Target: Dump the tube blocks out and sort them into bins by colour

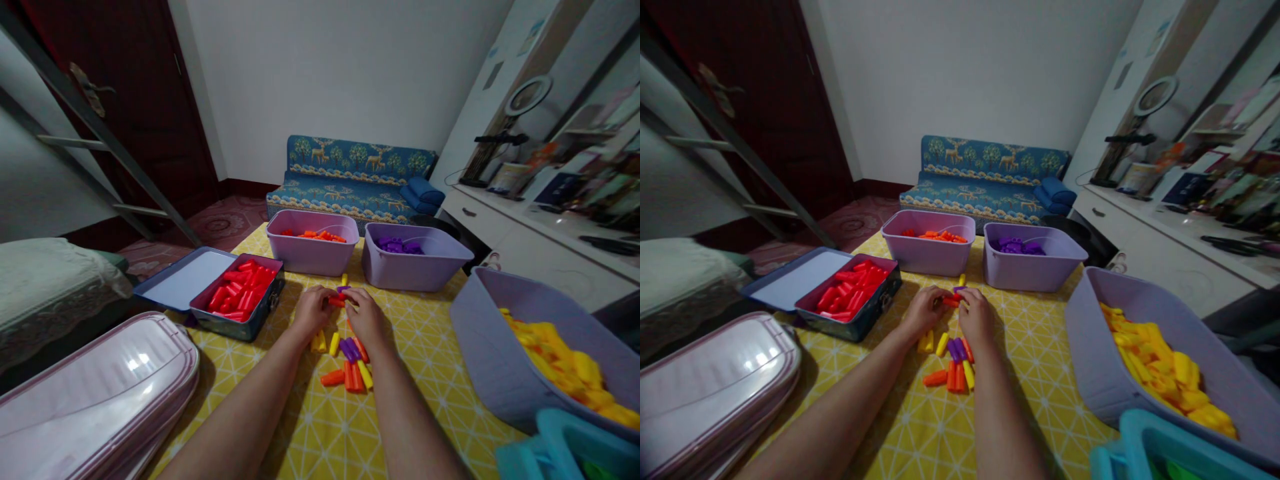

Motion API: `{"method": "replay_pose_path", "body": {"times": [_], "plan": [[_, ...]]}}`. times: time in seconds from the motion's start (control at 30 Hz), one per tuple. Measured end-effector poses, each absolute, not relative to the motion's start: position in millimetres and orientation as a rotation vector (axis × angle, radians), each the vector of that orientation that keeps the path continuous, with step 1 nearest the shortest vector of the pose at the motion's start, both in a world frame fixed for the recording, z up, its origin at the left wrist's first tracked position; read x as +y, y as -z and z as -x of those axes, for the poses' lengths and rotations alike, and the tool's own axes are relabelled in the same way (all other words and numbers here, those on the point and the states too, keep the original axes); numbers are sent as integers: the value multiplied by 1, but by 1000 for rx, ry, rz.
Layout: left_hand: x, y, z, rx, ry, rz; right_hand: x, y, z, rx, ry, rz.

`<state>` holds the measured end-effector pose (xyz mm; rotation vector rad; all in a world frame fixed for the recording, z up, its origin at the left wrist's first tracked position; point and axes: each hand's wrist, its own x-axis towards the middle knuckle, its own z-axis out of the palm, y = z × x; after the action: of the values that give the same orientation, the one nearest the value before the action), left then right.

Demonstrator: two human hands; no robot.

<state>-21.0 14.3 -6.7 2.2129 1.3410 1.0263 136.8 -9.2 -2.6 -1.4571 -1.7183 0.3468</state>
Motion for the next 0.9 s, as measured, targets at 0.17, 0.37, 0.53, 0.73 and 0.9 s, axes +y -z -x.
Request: {"method": "replay_pose_path", "body": {"times": [0.17,0.37,0.53,0.73,0.9], "plan": [[15,6,23,1284,-1035,-2188,-11,-2,-134,-1839,-316,1654],[17,9,22,1257,-1100,-1997,-10,1,-132,-1803,-309,1665],[14,4,22,1276,-1091,-2033,-11,3,-130,-1751,-361,1592],[12,2,20,1259,-1140,-1987,-7,10,-130,-1485,-394,1504],[12,5,20,1232,-1240,-2001,-7,6,-120,-1488,-468,1294]]}}
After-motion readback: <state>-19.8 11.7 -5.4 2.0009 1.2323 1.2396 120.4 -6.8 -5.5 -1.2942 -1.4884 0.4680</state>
